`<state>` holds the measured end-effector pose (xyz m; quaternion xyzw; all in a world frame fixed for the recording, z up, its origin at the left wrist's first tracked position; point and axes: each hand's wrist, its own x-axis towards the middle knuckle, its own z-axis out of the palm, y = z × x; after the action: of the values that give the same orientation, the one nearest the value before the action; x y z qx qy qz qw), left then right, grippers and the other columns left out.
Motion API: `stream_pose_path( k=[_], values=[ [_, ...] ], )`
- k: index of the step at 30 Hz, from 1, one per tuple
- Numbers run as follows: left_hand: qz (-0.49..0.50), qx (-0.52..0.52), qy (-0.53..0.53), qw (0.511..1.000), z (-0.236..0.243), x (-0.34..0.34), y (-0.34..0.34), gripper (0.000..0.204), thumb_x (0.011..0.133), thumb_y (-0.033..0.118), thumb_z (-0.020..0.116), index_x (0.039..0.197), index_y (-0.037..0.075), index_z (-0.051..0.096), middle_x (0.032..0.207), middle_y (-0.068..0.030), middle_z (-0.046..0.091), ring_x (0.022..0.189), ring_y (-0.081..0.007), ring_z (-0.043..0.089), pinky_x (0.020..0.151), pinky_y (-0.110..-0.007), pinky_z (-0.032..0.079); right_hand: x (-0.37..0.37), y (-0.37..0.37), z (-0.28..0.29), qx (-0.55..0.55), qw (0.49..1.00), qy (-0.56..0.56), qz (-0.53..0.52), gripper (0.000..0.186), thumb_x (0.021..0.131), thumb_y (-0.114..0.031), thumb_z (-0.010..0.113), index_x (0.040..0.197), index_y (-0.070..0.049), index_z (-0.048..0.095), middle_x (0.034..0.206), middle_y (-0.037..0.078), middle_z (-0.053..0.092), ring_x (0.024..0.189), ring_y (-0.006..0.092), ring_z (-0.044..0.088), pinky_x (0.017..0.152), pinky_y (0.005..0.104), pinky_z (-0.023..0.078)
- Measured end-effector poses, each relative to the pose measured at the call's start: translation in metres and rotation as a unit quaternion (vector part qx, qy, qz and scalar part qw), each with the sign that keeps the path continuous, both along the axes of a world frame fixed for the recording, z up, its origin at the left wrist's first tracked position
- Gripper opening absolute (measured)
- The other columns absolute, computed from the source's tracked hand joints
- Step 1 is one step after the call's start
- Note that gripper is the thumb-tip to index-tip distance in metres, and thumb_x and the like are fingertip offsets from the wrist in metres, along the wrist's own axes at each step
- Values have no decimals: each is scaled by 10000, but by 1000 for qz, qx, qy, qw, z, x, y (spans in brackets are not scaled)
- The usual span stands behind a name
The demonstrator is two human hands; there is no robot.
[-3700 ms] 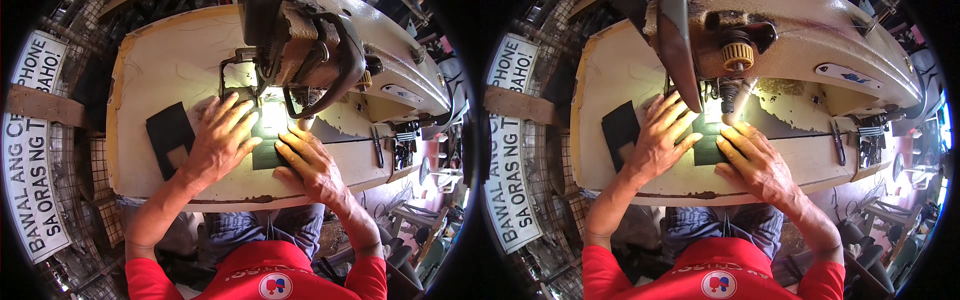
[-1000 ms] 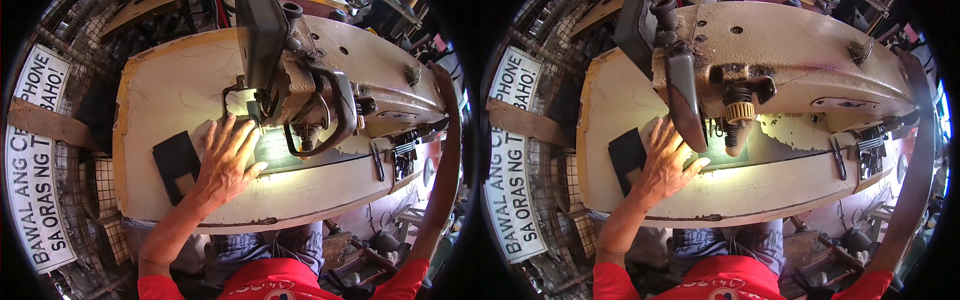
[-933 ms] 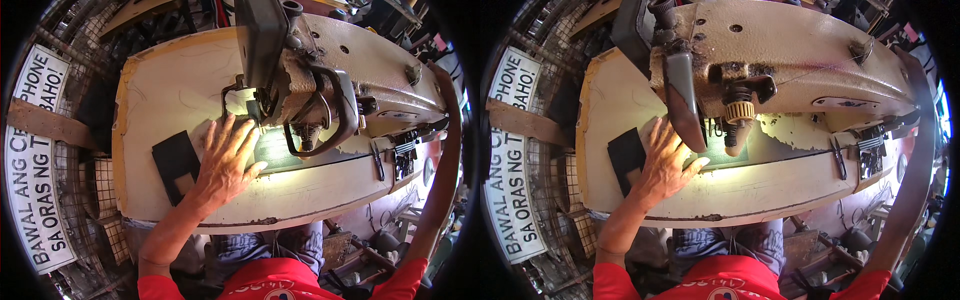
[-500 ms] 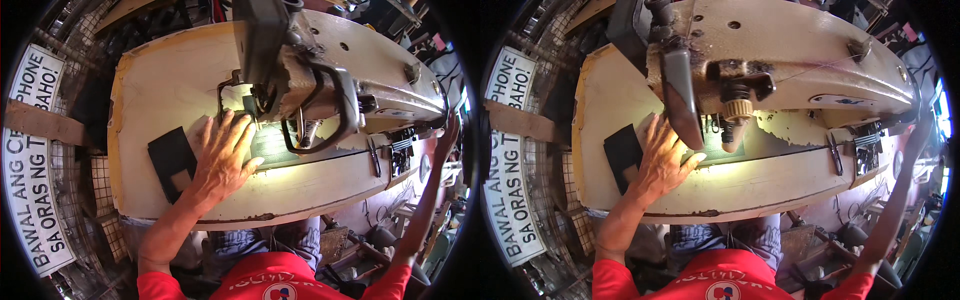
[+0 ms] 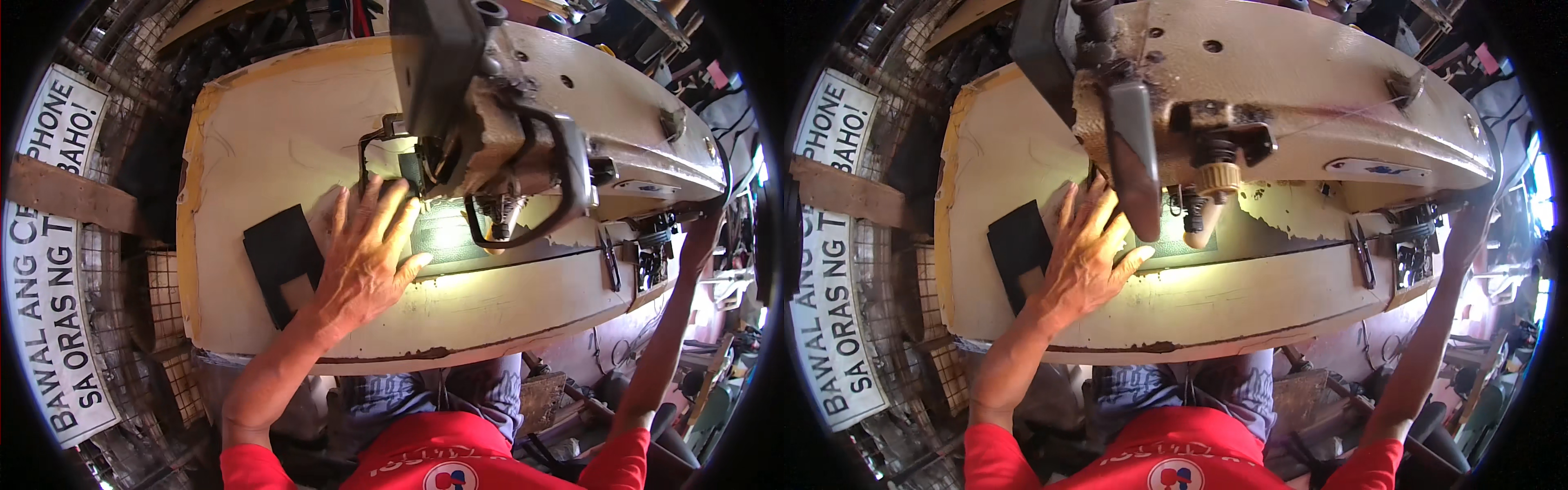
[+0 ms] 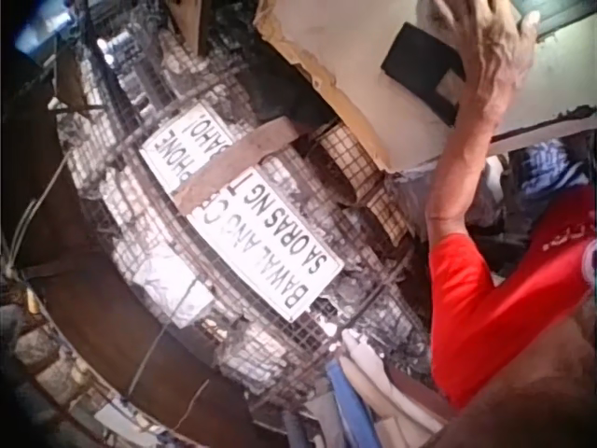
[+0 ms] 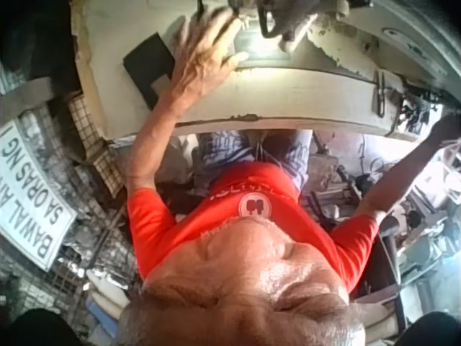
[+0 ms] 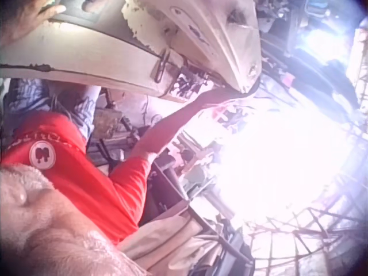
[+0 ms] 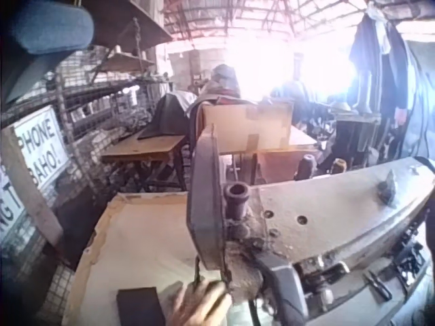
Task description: Sewing leather rectangular patches together using an industrial sewing machine.
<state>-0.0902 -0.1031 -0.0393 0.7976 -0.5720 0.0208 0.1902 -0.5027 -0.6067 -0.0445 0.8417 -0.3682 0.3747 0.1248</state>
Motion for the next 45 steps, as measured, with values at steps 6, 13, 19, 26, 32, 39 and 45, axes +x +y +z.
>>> stream_pose_path(
  k=[6, 13, 19, 26, 32, 39, 45],
  values=[
    [9, -33, 28, 999, -8, 0, -14, 654, 892, 291, 702, 1386, -48, 441, 1437, -297, 435, 1395, -431, 379, 1200, -588, 190, 44, 81, 79, -19, 972, -164, -167, 414, 1012, -193, 563, 1401, -61, 513, 1341, 174, 590, 1192, 278, 601, 998, 376, 445],
    [-103, 40, 101, 989, -10, 57, -22, 702, 927, 129, 601, 1534, 20, 266, 1583, -180, 313, 1462, -343, 325, 1226, -563, 165, 207, 314, 19, 160, 879, 158, 421, 406, 844, -135, 731, 1237, -78, 642, 1325, 142, 587, 1297, 341, 526, 1074, 484, 454],
    [-19, -47, 58, 997, -7, 34, -23, 601, 918, 121, 614, 1463, 18, 385, 1460, -160, 489, 1429, -328, 383, 1215, -546, 218, 240, 333, 4, 197, 858, 152, 450, 413, 848, -134, 704, 1245, -49, 628, 1249, 146, 596, 1220, 348, 538, 1035, 451, 445],
    [-71, -41, 5, 997, -1, 13, 2, 419, 842, 162, 750, 1210, 1, 633, 1315, -172, 577, 1332, -340, 483, 1142, -491, 354, 238, 337, 0, 193, 850, 139, 471, 387, 858, -136, 693, 1229, -41, 633, 1237, 128, 611, 1185, 325, 555, 990, 441, 458],
    [-76, -51, -7, 996, -3, 10, 3, 432, 840, 171, 756, 1220, 5, 636, 1274, -182, 598, 1297, -371, 510, 1099, -474, 410, 239, 339, 1, 198, 854, 131, 463, 389, 856, -141, 697, 1230, -48, 640, 1231, 113, 623, 1172, 316, 567, 1010, 449, 457],
    [-94, -55, -11, 994, 1, 8, 6, 392, 816, 135, 761, 1173, 7, 662, 1166, -165, 621, 1203, -370, 554, 1089, -484, 422, 240, 338, -2, 169, 839, 129, 501, 383, 889, -202, 702, 1230, -37, 645, 1236, 101, 629, 1174, 266, 588, 1029, 450, 450],
    [-90, -63, -2, 994, 3, 6, 6, 385, 794, 155, 780, 1137, 13, 676, 1131, -149, 632, 1165, -361, 575, 1068, -487, 440, 241, 337, 3, 181, 828, 154, 508, 411, 886, -223, 705, 1239, -27, 634, 1237, 109, 624, 1156, 263, 585, 1030, 448, 445]
  ],
)
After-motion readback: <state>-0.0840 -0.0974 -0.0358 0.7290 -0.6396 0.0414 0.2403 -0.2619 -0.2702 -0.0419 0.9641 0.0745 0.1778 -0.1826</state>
